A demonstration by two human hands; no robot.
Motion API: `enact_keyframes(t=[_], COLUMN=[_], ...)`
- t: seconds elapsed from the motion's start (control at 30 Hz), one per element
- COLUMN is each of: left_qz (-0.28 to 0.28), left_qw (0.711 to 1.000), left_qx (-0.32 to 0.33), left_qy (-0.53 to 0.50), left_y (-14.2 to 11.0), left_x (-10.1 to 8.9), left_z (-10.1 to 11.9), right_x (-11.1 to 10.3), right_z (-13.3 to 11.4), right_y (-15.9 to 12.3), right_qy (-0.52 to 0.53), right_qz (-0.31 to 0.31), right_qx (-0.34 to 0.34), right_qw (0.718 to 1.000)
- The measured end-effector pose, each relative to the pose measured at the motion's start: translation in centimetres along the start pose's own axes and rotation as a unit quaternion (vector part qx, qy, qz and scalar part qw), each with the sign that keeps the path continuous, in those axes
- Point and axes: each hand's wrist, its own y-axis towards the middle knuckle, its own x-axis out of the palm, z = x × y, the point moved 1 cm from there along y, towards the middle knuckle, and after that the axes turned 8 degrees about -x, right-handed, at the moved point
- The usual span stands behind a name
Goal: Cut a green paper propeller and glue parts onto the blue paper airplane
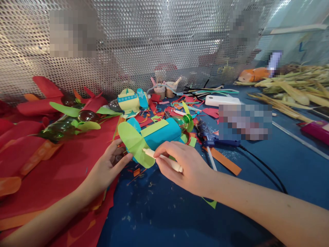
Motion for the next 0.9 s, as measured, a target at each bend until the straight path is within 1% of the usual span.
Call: enact_keyframes(t=[0.9], left_qz=[0.002], left_qw=[1.0], left_qx=[-0.005], left_qy=[0.003], left_y=[-0.01], left_x=[0.01], left_z=[0.27], right_x=[0.15], right_z=[0.06], right_y=[0.02], right_qy=[0.009], right_qz=[-0.002], right_qx=[-0.013], right_qw=[1.0])
